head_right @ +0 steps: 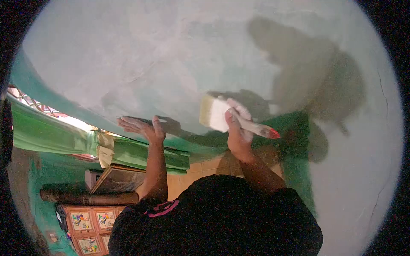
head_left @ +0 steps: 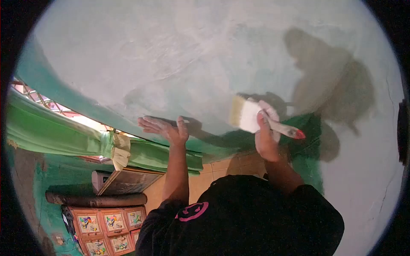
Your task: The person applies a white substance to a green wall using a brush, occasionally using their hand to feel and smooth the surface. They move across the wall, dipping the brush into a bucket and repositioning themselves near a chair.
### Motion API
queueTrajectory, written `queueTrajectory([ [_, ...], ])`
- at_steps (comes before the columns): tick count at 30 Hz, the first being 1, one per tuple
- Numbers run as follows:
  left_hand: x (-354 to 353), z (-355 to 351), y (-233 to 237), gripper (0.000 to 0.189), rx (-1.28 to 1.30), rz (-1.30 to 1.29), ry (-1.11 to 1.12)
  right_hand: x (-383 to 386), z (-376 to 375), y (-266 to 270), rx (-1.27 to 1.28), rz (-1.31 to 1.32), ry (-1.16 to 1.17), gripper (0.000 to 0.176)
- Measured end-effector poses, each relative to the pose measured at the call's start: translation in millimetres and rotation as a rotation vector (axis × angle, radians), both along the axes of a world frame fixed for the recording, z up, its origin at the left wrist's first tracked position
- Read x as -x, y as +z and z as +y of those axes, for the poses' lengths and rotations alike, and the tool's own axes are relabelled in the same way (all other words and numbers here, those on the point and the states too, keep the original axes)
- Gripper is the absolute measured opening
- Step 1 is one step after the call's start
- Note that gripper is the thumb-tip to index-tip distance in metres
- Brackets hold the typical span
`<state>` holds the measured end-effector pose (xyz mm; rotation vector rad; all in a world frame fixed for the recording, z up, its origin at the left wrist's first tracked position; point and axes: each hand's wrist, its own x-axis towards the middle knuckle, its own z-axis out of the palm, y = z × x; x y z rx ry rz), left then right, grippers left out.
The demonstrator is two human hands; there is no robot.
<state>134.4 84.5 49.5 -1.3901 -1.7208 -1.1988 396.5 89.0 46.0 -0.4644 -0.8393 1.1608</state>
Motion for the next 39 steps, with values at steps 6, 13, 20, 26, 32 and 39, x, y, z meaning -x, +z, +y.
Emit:
queueTrajectory([
  [6, -47.3, 10.3, 3.7, 0.101, -0.017, 0.056, -0.070, -64.9, 21.5, 16.4, 0.084, -0.121, -0.390, 0.043],
  [13, -61.9, 14.6, -37.8, 0.097, 0.154, 0.218, -0.166, -76.9, 20.1, -111.2, -0.170, -0.829, -0.632, 0.044],
  [20, -102.3, 14.3, -33.2, 0.095, 0.276, 0.218, -0.324, -100.2, 26.1, -70.9, 0.494, -0.011, -0.316, 0.047],
  [26, -142.4, 29.1, 29.8, 0.090, 0.235, 0.273, -0.294, -114.5, 20.9, -5.9, 0.344, -0.088, -0.397, 0.039],
  [32, -175.5, 25.5, 3.2, 0.079, 0.145, 0.329, -0.411, -131.2, -13.0, -113.2, 0.260, -0.587, -0.675, 0.028],
  [39, -241.3, 2.0, -0.3, 0.073, 0.189, 0.377, -0.488, -179.5, -34.8, -19.7, 0.493, 0.003, -0.442, 0.023],
])
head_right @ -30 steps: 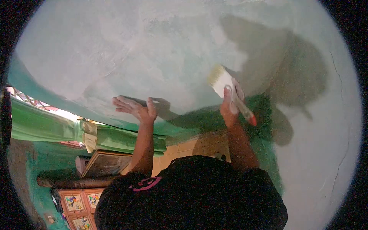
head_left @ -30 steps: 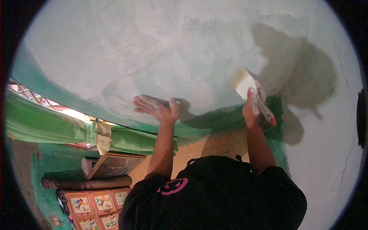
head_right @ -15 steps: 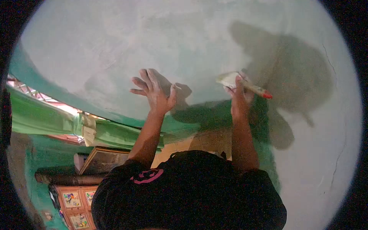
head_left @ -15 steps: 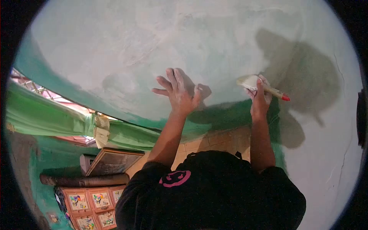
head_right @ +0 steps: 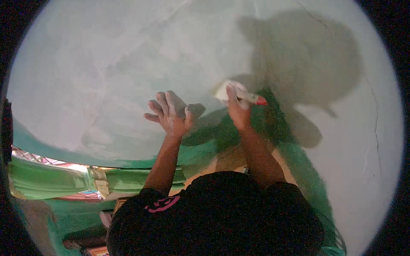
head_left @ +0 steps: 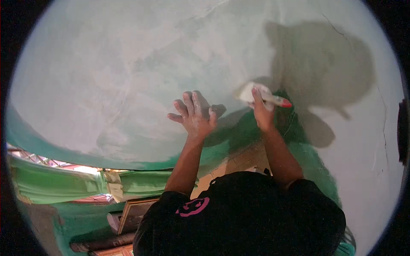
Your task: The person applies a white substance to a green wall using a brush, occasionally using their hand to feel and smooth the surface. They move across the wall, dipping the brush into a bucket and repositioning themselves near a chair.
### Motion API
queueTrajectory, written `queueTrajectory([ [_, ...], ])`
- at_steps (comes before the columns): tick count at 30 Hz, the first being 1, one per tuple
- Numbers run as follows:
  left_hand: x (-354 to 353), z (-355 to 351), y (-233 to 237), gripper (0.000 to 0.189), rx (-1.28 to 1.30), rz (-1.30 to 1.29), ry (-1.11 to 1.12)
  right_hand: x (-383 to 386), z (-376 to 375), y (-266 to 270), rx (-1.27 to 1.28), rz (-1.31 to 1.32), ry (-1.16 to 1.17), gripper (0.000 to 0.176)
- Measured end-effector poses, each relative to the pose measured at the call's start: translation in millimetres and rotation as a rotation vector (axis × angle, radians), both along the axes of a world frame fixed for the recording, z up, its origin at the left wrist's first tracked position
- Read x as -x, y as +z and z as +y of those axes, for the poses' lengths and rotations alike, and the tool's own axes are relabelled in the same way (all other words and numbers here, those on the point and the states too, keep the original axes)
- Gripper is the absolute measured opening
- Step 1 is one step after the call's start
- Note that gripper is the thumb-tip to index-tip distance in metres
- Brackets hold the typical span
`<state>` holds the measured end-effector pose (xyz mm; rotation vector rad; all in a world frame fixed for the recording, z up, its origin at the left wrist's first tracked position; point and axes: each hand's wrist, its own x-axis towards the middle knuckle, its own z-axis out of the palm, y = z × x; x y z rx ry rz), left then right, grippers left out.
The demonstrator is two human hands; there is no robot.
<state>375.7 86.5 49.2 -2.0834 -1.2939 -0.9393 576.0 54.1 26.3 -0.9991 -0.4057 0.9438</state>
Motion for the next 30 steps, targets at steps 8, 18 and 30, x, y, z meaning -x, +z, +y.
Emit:
queueTrajectory([
  [8, -42.2, -21.5, -13.5, 0.076, 0.021, 0.127, 0.036, -49.3, -12.8, -54.5, -0.409, -0.818, -0.303, 0.017],
  [18, -18.6, -38.9, 11.3, 0.080, 0.095, 0.054, 0.011, -25.0, -33.2, 39.4, -0.022, -0.844, -0.069, 0.028],
  [30, 122.1, -14.6, 289.3, 0.073, -0.065, 0.223, -0.049, 68.0, 9.2, 347.0, -1.139, -1.657, -0.125, 0.027],
])
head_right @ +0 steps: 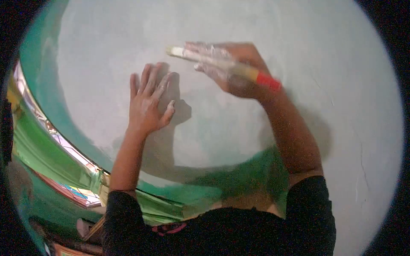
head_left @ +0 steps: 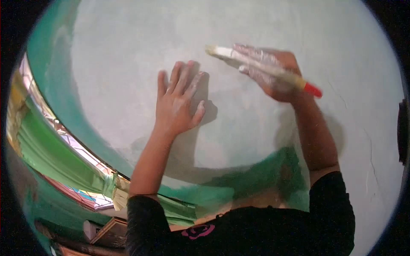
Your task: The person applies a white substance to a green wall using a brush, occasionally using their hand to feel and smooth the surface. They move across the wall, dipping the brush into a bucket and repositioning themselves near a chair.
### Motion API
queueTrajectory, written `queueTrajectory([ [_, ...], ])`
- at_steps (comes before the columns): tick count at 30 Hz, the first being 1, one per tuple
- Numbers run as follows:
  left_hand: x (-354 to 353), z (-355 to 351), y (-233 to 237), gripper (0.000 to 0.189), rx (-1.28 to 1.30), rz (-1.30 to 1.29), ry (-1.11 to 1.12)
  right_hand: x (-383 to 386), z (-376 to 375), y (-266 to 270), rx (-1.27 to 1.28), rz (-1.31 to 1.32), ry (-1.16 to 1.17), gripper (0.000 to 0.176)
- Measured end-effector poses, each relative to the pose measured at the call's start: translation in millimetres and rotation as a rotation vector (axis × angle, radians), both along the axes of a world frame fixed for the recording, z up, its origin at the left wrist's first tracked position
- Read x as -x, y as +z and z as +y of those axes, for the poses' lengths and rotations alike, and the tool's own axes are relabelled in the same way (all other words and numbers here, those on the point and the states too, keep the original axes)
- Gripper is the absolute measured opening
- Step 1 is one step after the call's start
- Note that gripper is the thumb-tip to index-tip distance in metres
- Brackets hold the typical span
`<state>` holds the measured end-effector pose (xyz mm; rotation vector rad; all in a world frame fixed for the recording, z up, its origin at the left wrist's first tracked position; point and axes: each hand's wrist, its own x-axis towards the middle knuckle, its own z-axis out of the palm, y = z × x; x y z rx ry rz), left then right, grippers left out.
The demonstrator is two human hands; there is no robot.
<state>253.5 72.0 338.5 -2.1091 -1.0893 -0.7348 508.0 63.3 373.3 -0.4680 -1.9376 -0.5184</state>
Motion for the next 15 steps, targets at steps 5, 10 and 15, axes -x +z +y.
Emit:
queueTrajectory([
  [5, 60.3, 17.5, 36.8, 0.071, 0.014, 0.301, -0.097, 70.1, 32.1, 95.6, -0.009, -0.507, 0.131, 0.030],
  [10, 79.7, 21.2, 32.3, 0.067, -0.022, 0.355, -0.128, 68.4, 96.9, 176.7, -0.274, -0.073, -0.195, 0.028],
  [15, 28.6, 4.4, 57.8, 0.063, -0.063, 0.392, -0.187, 29.2, 62.3, 173.4, -0.456, -0.277, -0.229, 0.037],
])
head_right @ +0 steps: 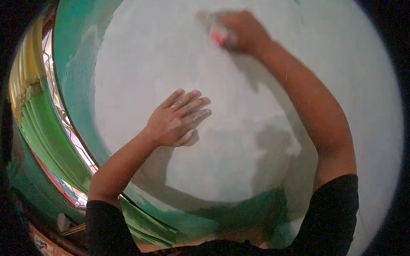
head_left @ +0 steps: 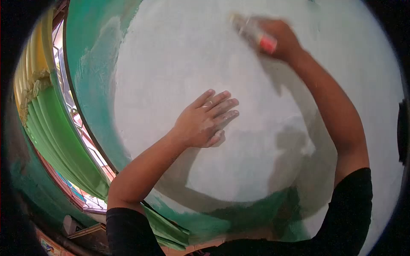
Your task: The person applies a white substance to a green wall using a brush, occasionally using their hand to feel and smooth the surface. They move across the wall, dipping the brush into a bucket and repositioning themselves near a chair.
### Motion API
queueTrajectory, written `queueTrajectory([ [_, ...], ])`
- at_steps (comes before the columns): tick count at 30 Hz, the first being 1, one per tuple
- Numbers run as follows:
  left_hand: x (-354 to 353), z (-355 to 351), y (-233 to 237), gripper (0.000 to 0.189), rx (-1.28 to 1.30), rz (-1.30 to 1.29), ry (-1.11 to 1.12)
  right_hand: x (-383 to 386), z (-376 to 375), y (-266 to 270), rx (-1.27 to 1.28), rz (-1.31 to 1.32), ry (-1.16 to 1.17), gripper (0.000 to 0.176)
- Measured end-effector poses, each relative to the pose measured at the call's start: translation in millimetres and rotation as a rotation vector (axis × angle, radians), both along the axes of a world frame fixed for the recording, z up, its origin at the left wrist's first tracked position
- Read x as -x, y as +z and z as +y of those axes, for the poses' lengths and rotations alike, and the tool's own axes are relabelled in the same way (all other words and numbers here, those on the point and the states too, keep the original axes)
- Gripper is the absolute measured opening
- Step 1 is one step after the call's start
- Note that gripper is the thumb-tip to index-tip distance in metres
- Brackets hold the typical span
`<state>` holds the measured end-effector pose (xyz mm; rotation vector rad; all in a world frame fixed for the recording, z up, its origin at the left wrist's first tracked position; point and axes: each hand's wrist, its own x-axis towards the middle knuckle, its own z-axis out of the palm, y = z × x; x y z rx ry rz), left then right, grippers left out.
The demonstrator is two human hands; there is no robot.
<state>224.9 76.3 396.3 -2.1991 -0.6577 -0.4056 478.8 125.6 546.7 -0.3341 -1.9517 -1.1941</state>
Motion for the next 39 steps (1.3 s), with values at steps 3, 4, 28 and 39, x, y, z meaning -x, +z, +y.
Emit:
queueTrajectory([
  [3, -3.1, 11.6, 0.9, 0.062, -0.015, 0.026, -0.056, 37.7, -28.1, -45.9, 0.218, -0.248, 0.086, 0.047],
  [4, -5.7, 13.8, 0.8, 0.062, -0.029, 0.039, -0.059, 45.1, -28.4, -42.3, 0.191, -0.291, 0.134, 0.042],
  [28, 4.3, 36.1, -11.6, 0.055, -0.159, 0.041, -0.108, 56.5, -11.9, 60.8, -0.095, 0.371, 0.005, 0.028],
  [39, -3.0, 26.4, -10.9, 0.055, -0.111, 0.031, -0.075, 83.8, -9.8, -13.3, 0.581, -0.002, 0.403, 0.036],
])
